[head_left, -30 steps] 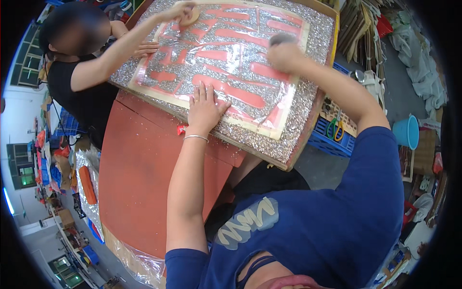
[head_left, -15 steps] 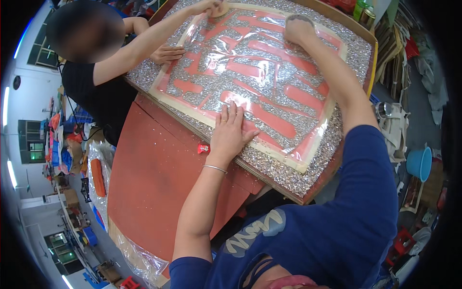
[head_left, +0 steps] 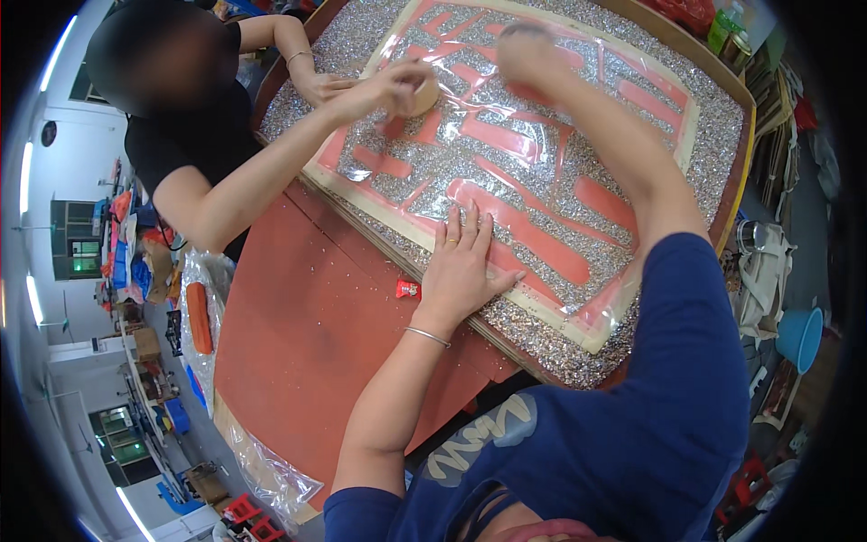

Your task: Peeling off excess material and applying plastic film to decorative shoe components.

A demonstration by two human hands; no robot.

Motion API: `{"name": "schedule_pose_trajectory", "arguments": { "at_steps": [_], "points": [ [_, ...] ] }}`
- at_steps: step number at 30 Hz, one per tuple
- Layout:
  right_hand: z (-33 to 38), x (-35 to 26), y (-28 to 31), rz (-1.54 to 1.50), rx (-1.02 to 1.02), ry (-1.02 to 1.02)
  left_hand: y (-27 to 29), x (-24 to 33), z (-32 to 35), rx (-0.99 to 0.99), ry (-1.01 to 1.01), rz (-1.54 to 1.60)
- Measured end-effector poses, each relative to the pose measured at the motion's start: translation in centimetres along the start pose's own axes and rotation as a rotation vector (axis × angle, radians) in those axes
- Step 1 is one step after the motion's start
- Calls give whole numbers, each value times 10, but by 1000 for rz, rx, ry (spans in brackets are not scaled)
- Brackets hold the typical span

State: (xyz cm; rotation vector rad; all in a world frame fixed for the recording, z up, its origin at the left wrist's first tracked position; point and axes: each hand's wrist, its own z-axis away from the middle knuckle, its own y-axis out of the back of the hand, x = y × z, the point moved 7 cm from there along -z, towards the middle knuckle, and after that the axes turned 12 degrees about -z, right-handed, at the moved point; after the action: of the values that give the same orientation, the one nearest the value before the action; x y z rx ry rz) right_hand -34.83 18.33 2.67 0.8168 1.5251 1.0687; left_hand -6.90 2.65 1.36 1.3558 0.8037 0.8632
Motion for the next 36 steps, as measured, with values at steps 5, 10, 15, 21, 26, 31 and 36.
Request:
{"name": "schedule_pose_trajectory", "arguments": {
  "at_steps": [5, 10, 15, 21, 26, 31, 36],
  "points": [
    [146, -147, -51, 11, -424, 501, 2, -4, 3, 15, 18, 16],
    [62, -42, -22, 24, 21, 289, 2, 0, 1, 33, 20, 20],
    [26, -10, -7, 0, 23, 7, 3, 7, -1, 80, -10, 7],
    [105, -158, -51, -100, -187, 323, 1, 0, 4, 93, -26, -1],
    [95, -122, -34, -116, -148, 237, -2, 7, 0, 90, -50, 4],
    [144, -161, -61, -17, -266, 525, 2, 2, -1, 17, -26, 15],
    [89, 28, 12, 99, -110, -30, -5, -4, 6, 57, 11, -38]
  ]
}}
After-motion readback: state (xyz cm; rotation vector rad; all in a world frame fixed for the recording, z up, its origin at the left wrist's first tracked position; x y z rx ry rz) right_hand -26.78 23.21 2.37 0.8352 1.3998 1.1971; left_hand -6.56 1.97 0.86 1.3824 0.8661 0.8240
